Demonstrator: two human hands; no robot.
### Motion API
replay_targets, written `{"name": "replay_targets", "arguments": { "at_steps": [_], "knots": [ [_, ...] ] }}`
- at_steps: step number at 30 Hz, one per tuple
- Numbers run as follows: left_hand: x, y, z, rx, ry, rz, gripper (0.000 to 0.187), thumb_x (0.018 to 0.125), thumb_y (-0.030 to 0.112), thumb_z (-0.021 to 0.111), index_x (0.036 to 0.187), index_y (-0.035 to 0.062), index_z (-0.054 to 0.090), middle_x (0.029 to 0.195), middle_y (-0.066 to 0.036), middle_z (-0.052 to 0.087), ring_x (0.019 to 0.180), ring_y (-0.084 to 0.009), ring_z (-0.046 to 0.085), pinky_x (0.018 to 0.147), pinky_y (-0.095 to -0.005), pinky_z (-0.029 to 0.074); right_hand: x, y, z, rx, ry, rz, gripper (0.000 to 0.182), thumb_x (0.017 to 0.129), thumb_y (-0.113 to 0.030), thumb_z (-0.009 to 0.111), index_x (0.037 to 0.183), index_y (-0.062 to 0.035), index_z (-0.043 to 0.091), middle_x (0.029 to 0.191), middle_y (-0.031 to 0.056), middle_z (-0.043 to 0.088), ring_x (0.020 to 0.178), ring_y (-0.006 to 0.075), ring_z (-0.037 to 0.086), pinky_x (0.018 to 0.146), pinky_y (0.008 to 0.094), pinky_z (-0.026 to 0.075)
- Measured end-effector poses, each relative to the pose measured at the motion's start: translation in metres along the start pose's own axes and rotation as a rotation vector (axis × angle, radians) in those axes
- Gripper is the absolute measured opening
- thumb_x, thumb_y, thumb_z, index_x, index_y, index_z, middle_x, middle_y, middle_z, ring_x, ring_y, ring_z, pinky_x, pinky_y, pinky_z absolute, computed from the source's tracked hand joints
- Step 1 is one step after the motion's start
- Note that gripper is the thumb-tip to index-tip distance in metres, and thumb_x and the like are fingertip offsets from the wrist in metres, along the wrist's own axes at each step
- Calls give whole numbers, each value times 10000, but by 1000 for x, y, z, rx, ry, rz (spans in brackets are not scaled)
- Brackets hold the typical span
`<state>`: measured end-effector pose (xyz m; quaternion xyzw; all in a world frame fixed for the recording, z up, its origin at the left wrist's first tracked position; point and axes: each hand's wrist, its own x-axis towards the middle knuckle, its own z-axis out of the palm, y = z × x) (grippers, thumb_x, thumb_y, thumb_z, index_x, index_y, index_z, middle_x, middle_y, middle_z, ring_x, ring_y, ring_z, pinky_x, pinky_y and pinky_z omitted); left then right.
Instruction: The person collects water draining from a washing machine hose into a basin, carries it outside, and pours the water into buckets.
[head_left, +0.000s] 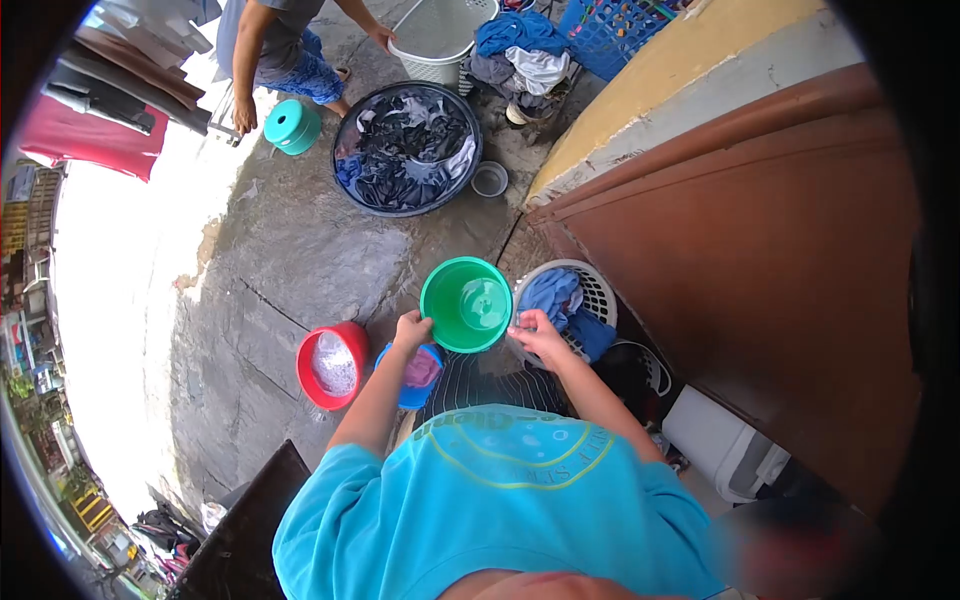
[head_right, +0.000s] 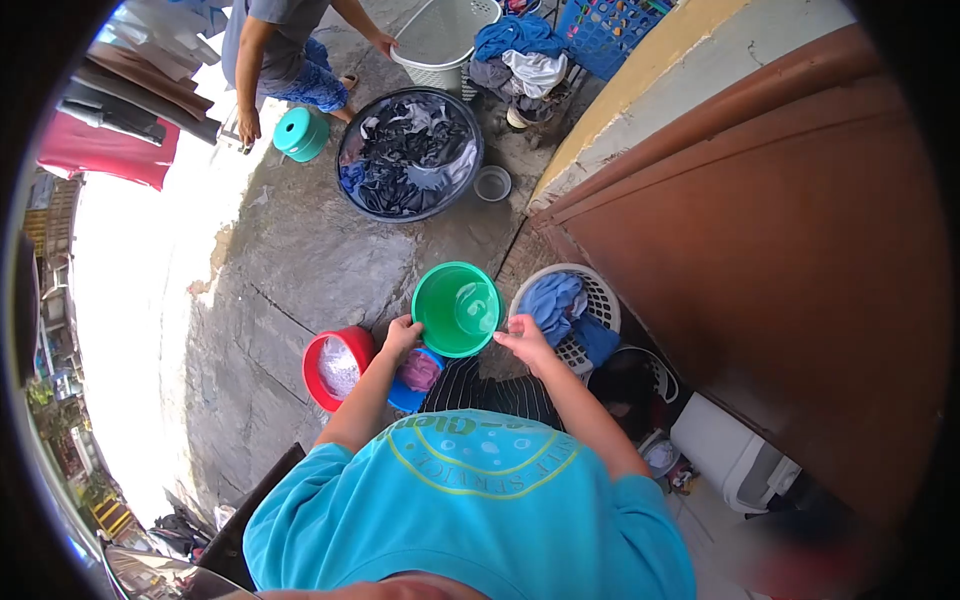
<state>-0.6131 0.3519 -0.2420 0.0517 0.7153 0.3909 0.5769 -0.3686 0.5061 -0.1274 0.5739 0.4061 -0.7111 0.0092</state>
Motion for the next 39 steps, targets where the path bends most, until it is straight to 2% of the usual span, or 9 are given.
{"name": "replay_targets", "arguments": {
  "at_steps": [4,10,13,19,24,26,32,37,39],
  "knots": [
    [32,-28,-11,184,163,-40,184,832,106,597,944,-39,619,755,-127,650,566,-196,636,471,-312,533,0,118,-77,-396,353,-66,441,746,-266,757,1073,-39,565,949,104,615,862,214,599,788,351,490],
    [53,-69,-22,24,270,-260,152,884,109,560,970,-15,552,828,-107,645,617,-196,642,472,-288,548,-90,263,-192,-772,492,504,341,750,-295,737,956,-56,609,881,98,658,812,215,625,751,333,500],
    [54,-90,-13,28,367,-311,160,884,105,564,981,-19,536,858,-98,619,609,-201,622,483,-305,561,-110,357,-241,-700,428,606,299,773,-311,715,926,-75,615,882,91,658,786,222,626,726,344,497],
    [66,-137,37,-109,478,-365,221,859,98,588,993,-68,535,853,-155,624,593,-236,636,451,-314,557,-140,380,-270,-366,387,629,214,846,-281,643,997,-139,587,835,31,628,767,169,606,579,364,450],
    [123,-175,92,-273,559,-381,236,867,118,584,991,-79,547,867,-170,628,603,-250,643,466,-323,560,-171,450,-292,-59,519,582,194,906,-169,501,1087,-107,534,879,45,619,685,170,617,512,307,454],
    [163,-191,109,-259,640,-387,230,864,141,600,957,-65,562,809,-163,627,584,-250,636,472,-328,563,-191,472,-290,28,651,607,176,891,-220,578,996,-80,584,814,60,619,608,158,617,449,295,450],
    [285,-174,162,-192,608,-255,269,822,103,613,1021,-69,554,914,-178,624,634,-241,652,412,-310,538,-272,694,-320,-651,252,568,183,867,-204,551,987,-67,565,760,64,557,680,208,604,545,388,509],
    [384,-174,183,-229,526,-192,348,830,73,581,1156,-13,494,920,-165,620,644,-227,633,477,-329,540,-248,622,-296,-217,388,860,221,859,-229,559,1007,-66,541,844,98,556,695,225,605,573,422,537],
    [387,-158,189,-172,432,-265,588,857,32,516,1391,118,282,1170,-188,519,840,-305,629,617,-453,555,-222,577,-275,-33,460,1035,238,856,-242,563,1014,-66,535,874,104,556,709,229,605,579,431,543]
  ]
}}
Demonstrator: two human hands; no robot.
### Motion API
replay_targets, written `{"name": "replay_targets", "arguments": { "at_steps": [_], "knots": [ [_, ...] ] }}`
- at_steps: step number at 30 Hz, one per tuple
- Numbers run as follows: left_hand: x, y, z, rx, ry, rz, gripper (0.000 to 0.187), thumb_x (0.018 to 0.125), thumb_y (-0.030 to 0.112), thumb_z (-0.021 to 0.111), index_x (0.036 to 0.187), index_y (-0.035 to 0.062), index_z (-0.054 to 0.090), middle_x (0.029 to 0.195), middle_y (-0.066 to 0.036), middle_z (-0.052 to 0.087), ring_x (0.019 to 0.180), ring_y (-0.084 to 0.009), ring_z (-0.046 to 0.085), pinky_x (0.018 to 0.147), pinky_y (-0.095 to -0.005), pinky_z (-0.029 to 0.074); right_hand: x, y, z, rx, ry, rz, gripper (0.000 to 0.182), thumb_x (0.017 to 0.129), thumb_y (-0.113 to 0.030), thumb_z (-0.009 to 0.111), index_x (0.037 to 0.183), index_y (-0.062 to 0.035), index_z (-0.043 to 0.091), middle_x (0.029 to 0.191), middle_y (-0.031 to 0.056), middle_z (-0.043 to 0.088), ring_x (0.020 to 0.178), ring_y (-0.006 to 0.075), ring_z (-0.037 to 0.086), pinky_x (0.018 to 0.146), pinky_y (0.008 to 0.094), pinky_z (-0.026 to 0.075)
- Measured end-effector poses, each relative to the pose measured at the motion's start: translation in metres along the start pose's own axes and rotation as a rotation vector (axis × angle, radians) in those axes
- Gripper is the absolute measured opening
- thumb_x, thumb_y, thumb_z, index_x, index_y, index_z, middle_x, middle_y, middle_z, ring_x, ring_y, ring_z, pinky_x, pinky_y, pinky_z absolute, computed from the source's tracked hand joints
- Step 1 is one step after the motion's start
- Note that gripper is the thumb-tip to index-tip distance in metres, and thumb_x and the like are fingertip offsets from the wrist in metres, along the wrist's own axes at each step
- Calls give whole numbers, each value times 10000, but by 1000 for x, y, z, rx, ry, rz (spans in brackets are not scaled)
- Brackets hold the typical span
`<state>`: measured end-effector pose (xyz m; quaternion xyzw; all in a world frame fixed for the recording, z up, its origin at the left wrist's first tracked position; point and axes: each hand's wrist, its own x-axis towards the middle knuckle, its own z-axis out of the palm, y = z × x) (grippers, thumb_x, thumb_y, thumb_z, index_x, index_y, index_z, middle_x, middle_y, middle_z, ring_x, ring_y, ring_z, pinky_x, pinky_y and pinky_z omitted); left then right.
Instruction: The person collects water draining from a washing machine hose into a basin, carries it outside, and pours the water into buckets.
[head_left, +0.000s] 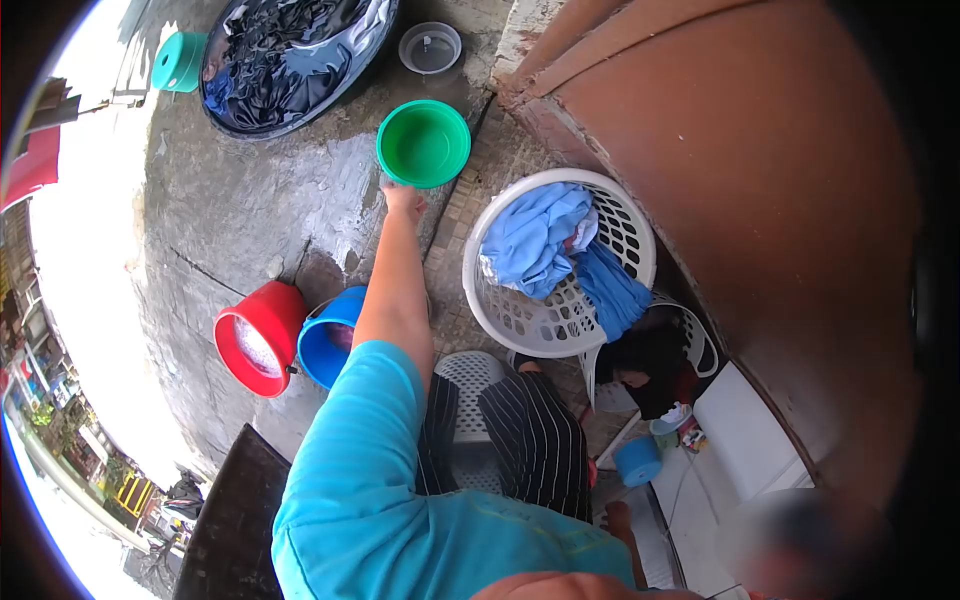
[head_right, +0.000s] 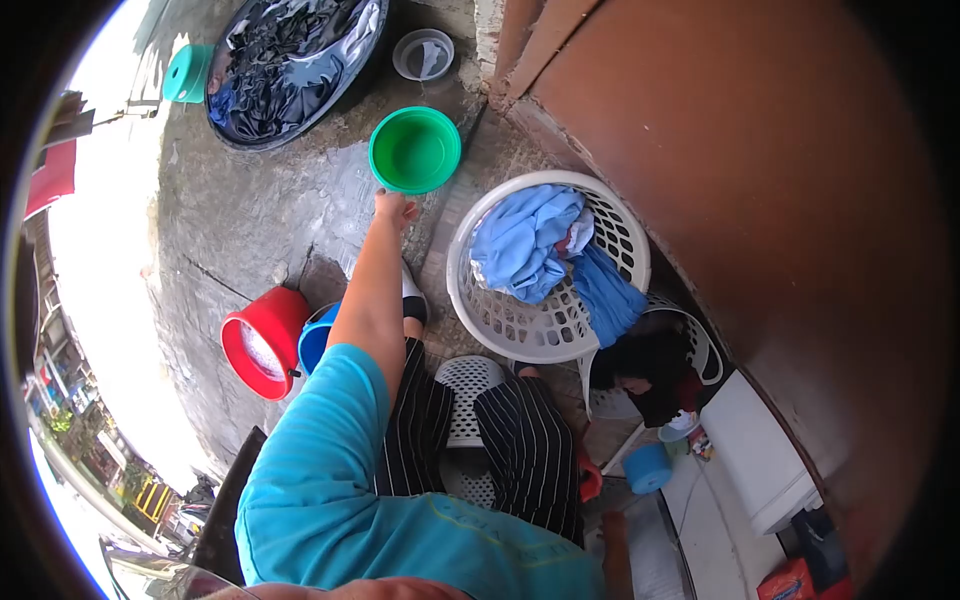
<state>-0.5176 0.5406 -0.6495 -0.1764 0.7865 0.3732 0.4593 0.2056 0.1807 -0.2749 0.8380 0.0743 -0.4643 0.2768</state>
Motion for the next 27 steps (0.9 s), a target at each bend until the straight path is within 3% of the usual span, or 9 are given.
{"name": "replay_targets", "arguments": {
  "at_steps": [3,5,9,13,17,19,22,23,27],
  "knots": [
    [-10,0,-22,-3,-138,-152,738,873,51,504,1458,239,95,1262,-150,448,935,-322,571,742,-542,495,-21,-28,0,-66,21,-99,209,866,-222,555,1009,-70,544,878,98,564,728,232,606,554,417,541],
    [-17,-17,-57,-12,-253,-175,695,889,94,505,1467,218,141,1255,-119,467,905,-295,553,743,-549,472,-12,-48,3,-244,153,-358,189,856,-216,567,956,-59,600,739,56,582,591,195,575,506,341,525],
    [-63,-46,-150,182,-333,-177,574,880,192,560,1411,175,345,1143,-64,582,921,-294,599,789,-505,464,-63,-131,5,36,168,-342,128,867,-165,566,931,-59,595,679,37,563,539,169,546,453,330,489],
    [-99,-82,-264,1082,-240,206,461,829,211,590,1274,102,535,1196,-153,600,1036,-297,616,910,-431,467,-104,-188,0,-24,206,-459,90,884,-161,565,944,-107,604,689,21,557,560,142,531,426,314,450],
    [-140,-85,-357,1337,-257,104,456,811,288,620,1216,83,584,1162,-171,617,1106,-306,582,966,-393,440,-133,-240,20,-55,293,-633,140,890,-233,569,886,-113,641,655,58,577,544,178,565,402,335,448],
    [-157,-56,-385,1333,-296,98,447,817,288,618,1214,85,585,1141,-169,627,1095,-306,588,960,-394,445,-135,-282,41,-187,407,-712,284,908,-340,534,856,-98,673,720,119,625,679,261,623,591,385,508],
    [-148,-31,-412,1221,-256,78,423,830,283,610,1204,87,592,1118,-170,637,1072,-305,601,944,-393,456,-187,-375,95,-269,430,-876,397,919,-437,488,900,-95,689,949,174,633,960,342,579,893,419,426],
    [-137,-30,-416,1102,-175,72,407,837,278,604,1197,87,597,1115,-172,637,1059,-304,607,934,-393,462,-219,-406,118,-357,523,-1036,408,906,-447,518,941,-73,678,1020,177,611,924,334,597,859,416,450],
    [-107,1,-397,941,-108,161,373,863,246,587,1191,69,596,1094,-173,647,1032,-292,621,896,-368,475,-269,-540,205,-311,347,-1286,321,830,-353,681,890,-38,657,914,128,602,786,227,624,722,321,502]
  ]
}}
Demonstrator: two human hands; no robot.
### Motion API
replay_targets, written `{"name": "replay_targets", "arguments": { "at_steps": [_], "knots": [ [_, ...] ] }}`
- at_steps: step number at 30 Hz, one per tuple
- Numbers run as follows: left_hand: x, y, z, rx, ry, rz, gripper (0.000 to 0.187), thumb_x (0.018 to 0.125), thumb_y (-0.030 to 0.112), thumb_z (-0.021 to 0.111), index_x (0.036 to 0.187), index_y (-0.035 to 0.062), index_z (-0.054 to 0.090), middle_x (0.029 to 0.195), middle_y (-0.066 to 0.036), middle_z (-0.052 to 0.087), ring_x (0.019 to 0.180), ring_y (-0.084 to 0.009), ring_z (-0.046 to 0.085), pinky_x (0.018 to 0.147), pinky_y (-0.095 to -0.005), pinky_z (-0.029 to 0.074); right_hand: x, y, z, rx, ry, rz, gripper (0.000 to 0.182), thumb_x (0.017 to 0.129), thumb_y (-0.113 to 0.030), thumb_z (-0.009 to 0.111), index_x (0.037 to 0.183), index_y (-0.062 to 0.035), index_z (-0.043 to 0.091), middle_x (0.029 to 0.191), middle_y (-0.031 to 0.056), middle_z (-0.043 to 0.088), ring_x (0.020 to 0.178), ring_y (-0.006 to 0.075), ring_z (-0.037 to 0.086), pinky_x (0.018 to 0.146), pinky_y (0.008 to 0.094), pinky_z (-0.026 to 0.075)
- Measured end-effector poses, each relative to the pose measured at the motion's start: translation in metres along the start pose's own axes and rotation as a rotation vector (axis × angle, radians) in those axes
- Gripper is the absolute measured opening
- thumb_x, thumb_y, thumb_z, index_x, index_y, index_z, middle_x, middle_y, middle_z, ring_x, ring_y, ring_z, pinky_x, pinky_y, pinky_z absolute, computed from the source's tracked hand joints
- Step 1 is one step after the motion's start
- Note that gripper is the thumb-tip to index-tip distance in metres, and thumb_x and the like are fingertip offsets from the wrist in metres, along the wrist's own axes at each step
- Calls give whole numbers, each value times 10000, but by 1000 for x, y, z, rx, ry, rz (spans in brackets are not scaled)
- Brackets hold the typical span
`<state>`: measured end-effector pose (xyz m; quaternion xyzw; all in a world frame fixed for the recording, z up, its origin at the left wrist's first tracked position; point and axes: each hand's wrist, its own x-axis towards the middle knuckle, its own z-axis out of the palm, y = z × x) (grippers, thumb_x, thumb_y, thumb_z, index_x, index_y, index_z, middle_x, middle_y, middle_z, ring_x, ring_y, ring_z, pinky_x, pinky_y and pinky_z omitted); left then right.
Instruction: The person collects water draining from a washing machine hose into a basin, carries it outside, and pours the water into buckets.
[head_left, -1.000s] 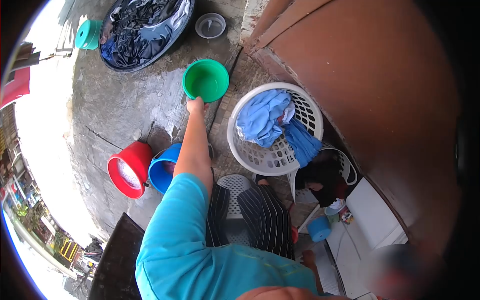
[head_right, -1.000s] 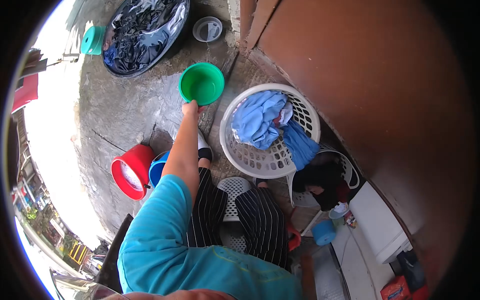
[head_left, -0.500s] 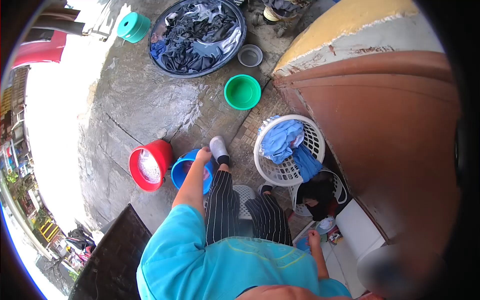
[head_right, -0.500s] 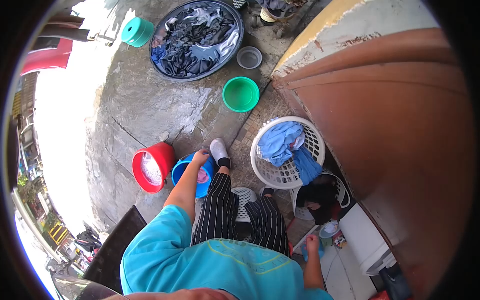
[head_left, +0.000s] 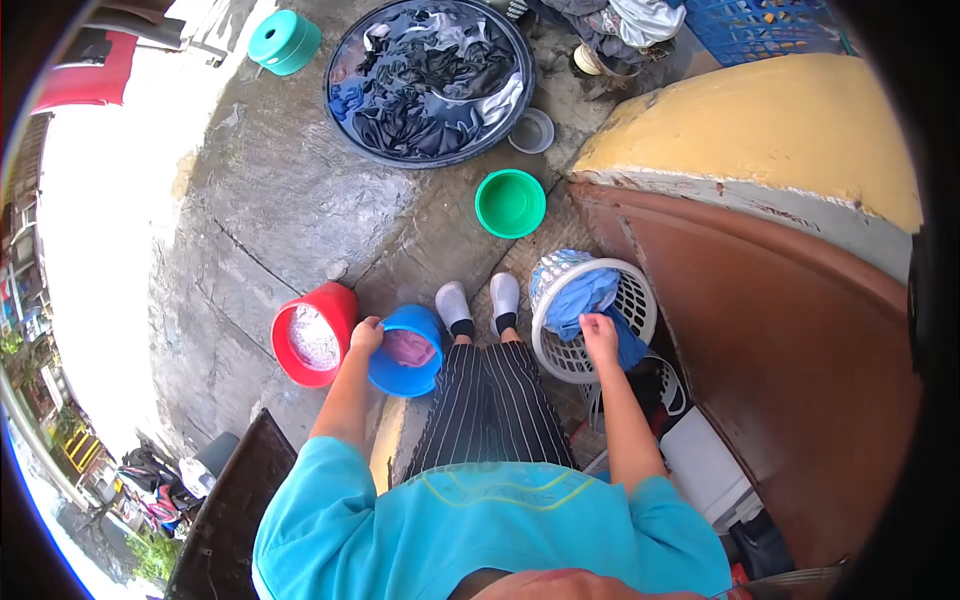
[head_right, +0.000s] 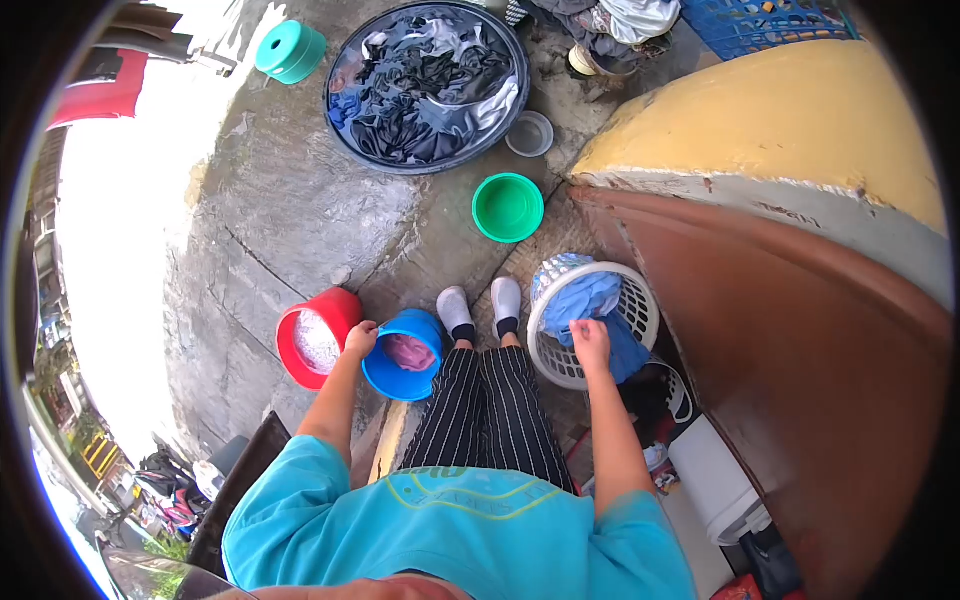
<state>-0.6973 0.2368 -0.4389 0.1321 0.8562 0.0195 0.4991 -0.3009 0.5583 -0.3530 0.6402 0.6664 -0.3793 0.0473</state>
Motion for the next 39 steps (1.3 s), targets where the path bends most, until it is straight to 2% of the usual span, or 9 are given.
{"name": "replay_targets", "arguments": {
  "at_steps": [7,12,14,17,19,29,32,35,39],
  "knots": [
    [37,33,71,-507,-76,90,336,902,177,568,1212,47,567,1021,-119,661,914,-180,627,815,-314,489,287,-58,139,28,161,-195,230,824,-233,677,950,-41,673,863,121,687,801,215,667,751,332,524],
    [39,49,115,-705,-40,-46,287,925,126,545,1196,31,571,1023,-84,655,892,-139,618,791,-275,493,458,-71,209,156,156,185,433,853,-225,665,1202,8,557,1142,159,622,951,223,632,810,325,500],
    [50,41,138,-785,-6,-116,272,931,110,539,1188,27,573,1021,-73,653,885,-128,615,782,-261,494,502,-70,232,570,31,428,589,875,-233,654,1345,-9,379,1197,157,552,896,266,628,734,354,535],
    [70,24,153,-719,3,-148,255,934,106,539,1174,26,572,1016,-70,648,866,-131,617,773,-260,496,544,-57,263,926,-292,523,304,957,-184,504,1202,-26,418,1130,188,567,847,319,649,684,355,565],
    [79,20,145,-690,-33,-169,253,932,103,540,1171,26,575,1010,-73,651,863,-131,620,774,-264,496,555,-53,281,1063,-238,529,245,978,-53,350,1217,-22,395,1116,202,571,888,364,648,636,335,571],
    [71,20,137,-441,-78,-172,252,919,131,570,1136,6,594,917,-53,647,806,-108,604,730,-245,496,464,-88,185,1304,-47,369,474,915,45,345,1366,-75,260,1193,201,522,898,361,640,703,401,585],
    [79,94,116,-433,-131,-101,228,924,124,563,1118,12,605,917,-50,648,817,-105,609,711,-241,500,424,-111,145,1346,68,330,507,913,39,347,1385,-89,210,1205,202,510,895,368,638,719,423,591],
    [118,220,70,-865,-84,120,226,914,131,582,1095,4,627,880,-35,653,765,-96,592,696,-254,495,377,-162,104,1322,106,210,533,911,24,348,1399,-106,178,1234,203,482,889,354,641,653,413,600],
    [203,380,-5,-1445,-142,219,279,934,172,566,1136,-21,572,1044,-103,618,955,-215,603,887,-371,510,341,-221,92,1273,256,-25,616,899,43,318,1446,-182,149,1315,202,412,833,323,645,537,357,582]
  ]
}}
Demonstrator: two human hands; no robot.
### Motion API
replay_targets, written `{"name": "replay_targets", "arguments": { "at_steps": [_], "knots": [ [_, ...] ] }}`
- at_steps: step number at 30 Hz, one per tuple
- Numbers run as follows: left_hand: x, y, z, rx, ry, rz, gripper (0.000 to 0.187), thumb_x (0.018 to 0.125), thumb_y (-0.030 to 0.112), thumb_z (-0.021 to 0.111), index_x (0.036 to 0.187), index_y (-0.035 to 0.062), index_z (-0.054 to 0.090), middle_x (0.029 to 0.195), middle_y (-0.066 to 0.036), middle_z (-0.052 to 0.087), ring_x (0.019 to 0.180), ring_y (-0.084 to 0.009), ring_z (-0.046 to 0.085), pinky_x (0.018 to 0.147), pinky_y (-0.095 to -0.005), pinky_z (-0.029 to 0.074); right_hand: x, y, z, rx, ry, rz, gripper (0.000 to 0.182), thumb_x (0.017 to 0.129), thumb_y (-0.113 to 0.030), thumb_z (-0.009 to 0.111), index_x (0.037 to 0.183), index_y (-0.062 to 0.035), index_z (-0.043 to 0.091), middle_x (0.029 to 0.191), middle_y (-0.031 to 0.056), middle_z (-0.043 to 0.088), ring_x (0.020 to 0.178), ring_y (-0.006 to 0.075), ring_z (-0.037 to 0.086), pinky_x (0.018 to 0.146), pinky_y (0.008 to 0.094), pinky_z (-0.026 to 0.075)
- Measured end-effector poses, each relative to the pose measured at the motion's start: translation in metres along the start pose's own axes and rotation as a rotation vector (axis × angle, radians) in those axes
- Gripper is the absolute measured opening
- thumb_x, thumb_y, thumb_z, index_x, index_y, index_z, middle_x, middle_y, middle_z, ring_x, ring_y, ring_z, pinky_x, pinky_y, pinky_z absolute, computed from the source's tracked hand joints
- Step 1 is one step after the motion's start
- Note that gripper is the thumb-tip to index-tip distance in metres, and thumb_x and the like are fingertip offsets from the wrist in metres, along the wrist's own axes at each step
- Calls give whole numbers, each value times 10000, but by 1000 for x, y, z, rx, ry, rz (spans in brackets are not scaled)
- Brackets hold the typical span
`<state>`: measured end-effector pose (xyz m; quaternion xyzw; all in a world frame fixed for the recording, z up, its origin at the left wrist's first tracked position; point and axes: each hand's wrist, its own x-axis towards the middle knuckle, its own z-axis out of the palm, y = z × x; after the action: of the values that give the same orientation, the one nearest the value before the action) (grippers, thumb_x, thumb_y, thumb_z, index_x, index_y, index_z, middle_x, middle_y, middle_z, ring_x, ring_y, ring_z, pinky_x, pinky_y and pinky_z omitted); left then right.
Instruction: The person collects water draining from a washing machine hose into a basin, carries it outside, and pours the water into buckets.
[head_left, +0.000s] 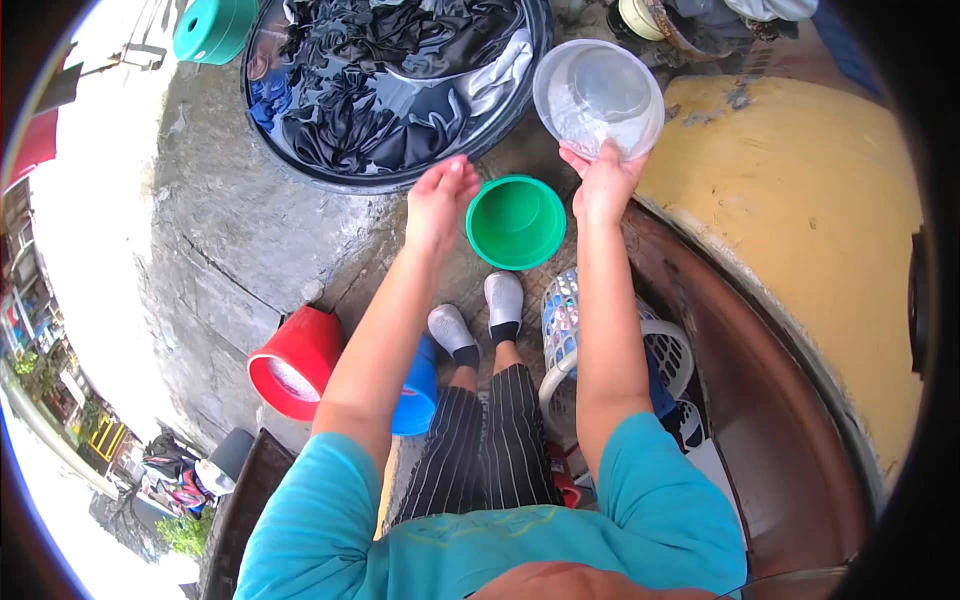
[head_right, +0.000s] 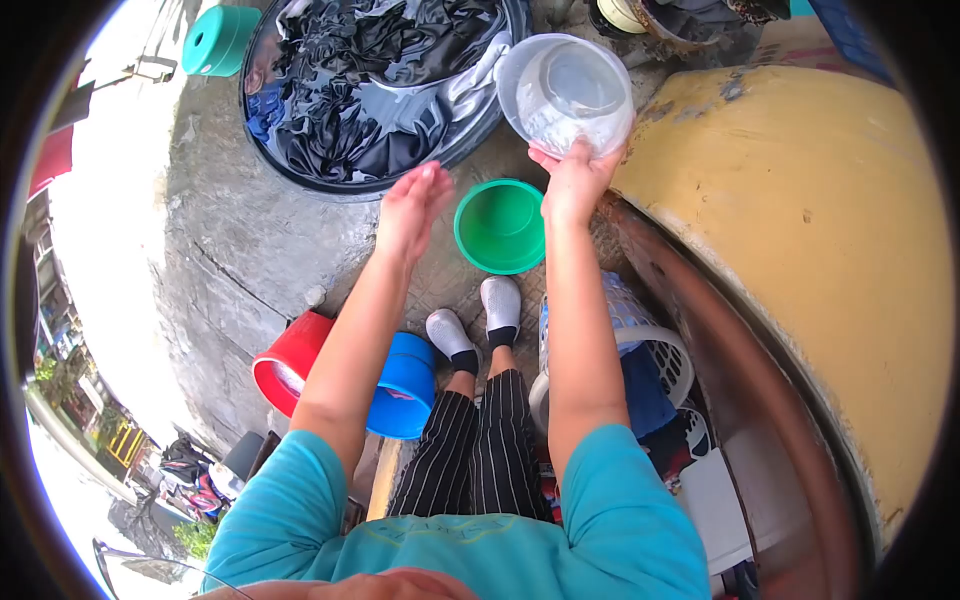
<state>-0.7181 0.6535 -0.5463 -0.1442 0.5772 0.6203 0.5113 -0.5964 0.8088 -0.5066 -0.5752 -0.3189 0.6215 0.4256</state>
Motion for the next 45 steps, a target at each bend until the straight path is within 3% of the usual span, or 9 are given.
{"name": "replay_targets", "arguments": {
  "at_steps": [9,15,21,28,33,36,39,40,45],
  "knots": [
    [135,98,59,-385,-90,-268,231,979,106,346,957,18,558,756,-51,558,688,-179,534,747,-361,501,-27,5,93,-254,-151,-403,751,858,107,276,1472,-288,104,1434,197,276,874,287,633,569,332,593],
    [50,161,48,158,-257,68,366,980,227,386,1179,-57,503,1092,-181,596,986,-296,600,834,-415,524,-30,-6,120,-3,-292,79,646,845,80,270,1432,-150,128,1294,244,406,804,297,660,538,340,600],
    [27,182,25,467,-288,-27,381,911,225,456,1110,-97,500,872,-194,630,586,-209,622,554,-313,567,-39,-1,128,-53,-442,110,629,888,40,335,1452,-149,130,1208,211,515,696,264,668,472,308,584],
    [-23,209,30,799,126,680,306,878,108,444,1141,-45,480,819,-183,655,672,-265,659,582,-367,544,-24,38,154,429,-504,368,790,846,-687,416,1348,-77,410,1225,61,550,1057,235,553,939,410,390],
    [-20,228,24,1225,243,1093,762,766,-39,514,1435,-17,150,1372,-319,365,1179,-447,474,940,-419,437,23,68,235,403,-95,1096,598,878,-523,542,1274,-84,457,1031,72,601,1049,256,528,890,416,431],
    [-22,248,25,1320,305,1699,757,755,-87,511,1420,-49,150,1369,-307,375,1187,-445,464,962,-422,425,31,68,251,327,-171,1001,549,855,-446,529,1264,-92,439,1034,75,578,1007,245,525,845,398,428],
    [-67,280,36,661,-160,1196,774,753,-99,513,1431,-18,149,1377,-305,368,1206,-429,458,978,-416,415,67,62,245,228,-271,852,495,820,-329,510,1249,-104,412,1039,79,543,943,228,521,779,370,424],
    [-50,275,37,1218,314,1731,780,762,-91,521,1440,17,151,1375,-297,375,1223,-414,449,990,-416,406,70,56,235,200,-303,801,484,808,-291,503,1244,-108,403,1041,81,532,922,222,519,757,361,422],
    [-48,269,26,1194,378,1894,786,781,-70,536,1449,55,139,1389,-280,359,1234,-419,435,1008,-431,386,70,39,221,73,-448,534,485,749,-97,470,1220,-129,358,1049,88,474,816,194,512,646,315,415]
  ]
}}
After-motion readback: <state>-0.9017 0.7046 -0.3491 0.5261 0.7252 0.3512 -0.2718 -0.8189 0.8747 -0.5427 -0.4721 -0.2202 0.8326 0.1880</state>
